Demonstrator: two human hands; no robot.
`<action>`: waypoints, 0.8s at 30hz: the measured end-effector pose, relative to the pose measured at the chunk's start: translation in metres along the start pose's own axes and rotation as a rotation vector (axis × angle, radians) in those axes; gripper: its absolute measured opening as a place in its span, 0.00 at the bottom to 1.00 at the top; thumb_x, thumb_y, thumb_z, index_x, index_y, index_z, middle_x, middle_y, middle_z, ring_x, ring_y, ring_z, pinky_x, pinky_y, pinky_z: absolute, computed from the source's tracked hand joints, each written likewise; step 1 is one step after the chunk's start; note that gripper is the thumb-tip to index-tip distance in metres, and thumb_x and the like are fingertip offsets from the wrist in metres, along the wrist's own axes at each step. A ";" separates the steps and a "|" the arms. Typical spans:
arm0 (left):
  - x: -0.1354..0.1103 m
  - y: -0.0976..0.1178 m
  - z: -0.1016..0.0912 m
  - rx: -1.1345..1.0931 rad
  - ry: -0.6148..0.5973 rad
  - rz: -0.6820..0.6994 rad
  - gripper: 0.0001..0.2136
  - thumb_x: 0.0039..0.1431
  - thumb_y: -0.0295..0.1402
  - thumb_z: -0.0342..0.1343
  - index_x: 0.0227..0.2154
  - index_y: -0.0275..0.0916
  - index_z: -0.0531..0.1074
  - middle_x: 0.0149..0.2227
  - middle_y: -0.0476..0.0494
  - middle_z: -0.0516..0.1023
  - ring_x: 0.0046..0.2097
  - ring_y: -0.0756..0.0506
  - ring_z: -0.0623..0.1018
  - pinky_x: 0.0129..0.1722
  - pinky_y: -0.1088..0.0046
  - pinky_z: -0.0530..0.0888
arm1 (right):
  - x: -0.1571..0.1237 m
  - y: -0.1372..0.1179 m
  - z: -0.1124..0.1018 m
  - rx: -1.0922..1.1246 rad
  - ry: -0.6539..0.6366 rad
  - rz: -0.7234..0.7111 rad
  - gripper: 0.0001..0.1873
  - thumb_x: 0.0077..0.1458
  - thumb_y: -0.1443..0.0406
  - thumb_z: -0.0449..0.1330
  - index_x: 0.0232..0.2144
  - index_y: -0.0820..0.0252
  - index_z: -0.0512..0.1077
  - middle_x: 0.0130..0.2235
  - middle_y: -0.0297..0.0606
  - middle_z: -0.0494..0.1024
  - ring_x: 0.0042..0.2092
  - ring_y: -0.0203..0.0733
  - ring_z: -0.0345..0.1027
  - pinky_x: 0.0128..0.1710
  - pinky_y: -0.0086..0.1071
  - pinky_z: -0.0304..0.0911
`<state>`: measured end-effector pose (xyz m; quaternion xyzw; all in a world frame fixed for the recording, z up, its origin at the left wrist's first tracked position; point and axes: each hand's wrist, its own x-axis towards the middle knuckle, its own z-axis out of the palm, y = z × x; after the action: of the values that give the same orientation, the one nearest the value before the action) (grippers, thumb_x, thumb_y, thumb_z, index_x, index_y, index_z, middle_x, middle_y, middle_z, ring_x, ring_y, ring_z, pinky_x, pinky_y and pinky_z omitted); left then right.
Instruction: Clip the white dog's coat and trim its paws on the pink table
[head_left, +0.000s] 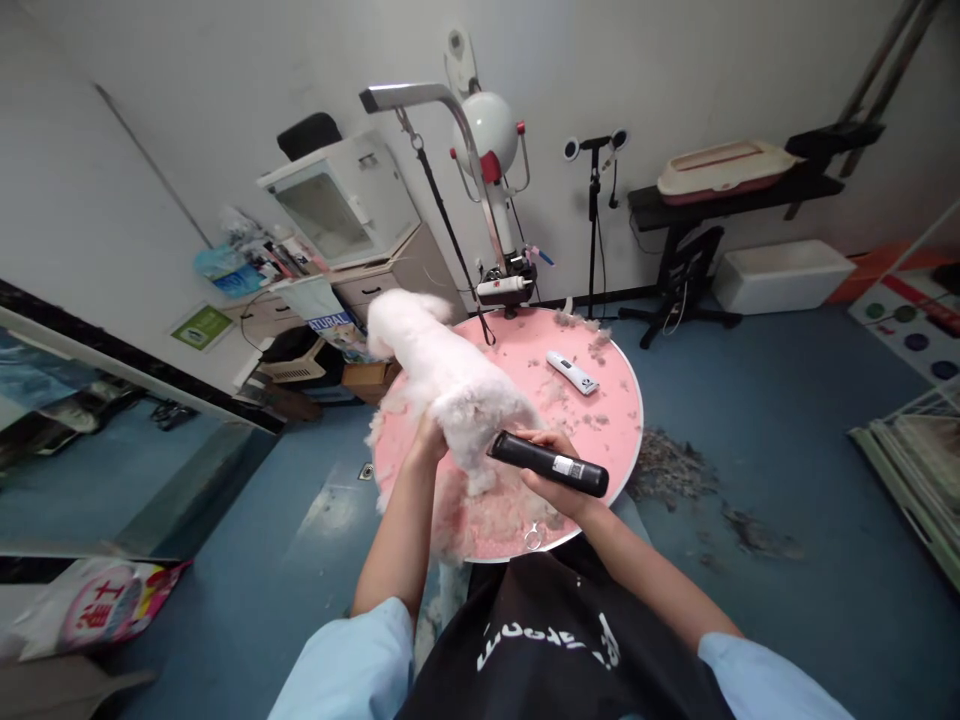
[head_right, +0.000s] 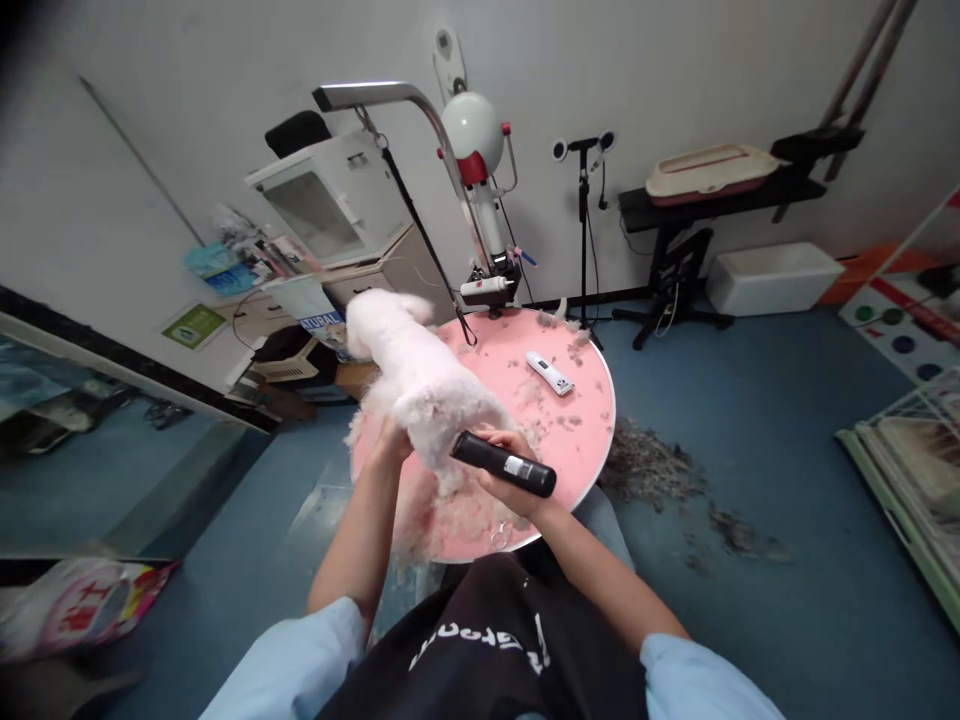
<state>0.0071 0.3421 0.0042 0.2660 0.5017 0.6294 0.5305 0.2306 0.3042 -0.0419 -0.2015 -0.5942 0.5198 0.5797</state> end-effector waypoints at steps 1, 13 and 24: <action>-0.001 0.001 0.003 -0.012 0.007 0.019 0.10 0.43 0.32 0.65 0.31 0.37 0.77 0.27 0.45 0.79 0.26 0.47 0.75 0.28 0.70 0.73 | 0.002 0.003 0.002 0.002 -0.007 -0.004 0.19 0.50 0.65 0.65 0.44 0.50 0.66 0.51 0.38 0.75 0.55 0.48 0.69 0.56 0.47 0.63; -0.003 -0.004 0.003 0.001 0.066 0.058 0.03 0.51 0.32 0.60 0.30 0.41 0.75 0.23 0.49 0.75 0.23 0.49 0.72 0.24 0.73 0.70 | -0.001 0.007 -0.008 0.089 -0.011 0.051 0.19 0.50 0.63 0.65 0.44 0.50 0.65 0.51 0.39 0.75 0.54 0.48 0.69 0.56 0.47 0.63; -0.007 -0.007 0.001 -0.053 0.062 0.039 0.04 0.54 0.26 0.54 0.31 0.36 0.73 0.22 0.49 0.75 0.23 0.50 0.70 0.26 0.73 0.69 | -0.007 0.020 -0.003 -0.102 0.079 0.095 0.17 0.49 0.64 0.64 0.43 0.51 0.69 0.44 0.38 0.76 0.49 0.46 0.72 0.53 0.45 0.67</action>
<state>0.0124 0.3355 -0.0003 0.2421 0.4960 0.6606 0.5090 0.2281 0.3071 -0.0627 -0.2791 -0.5864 0.5075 0.5662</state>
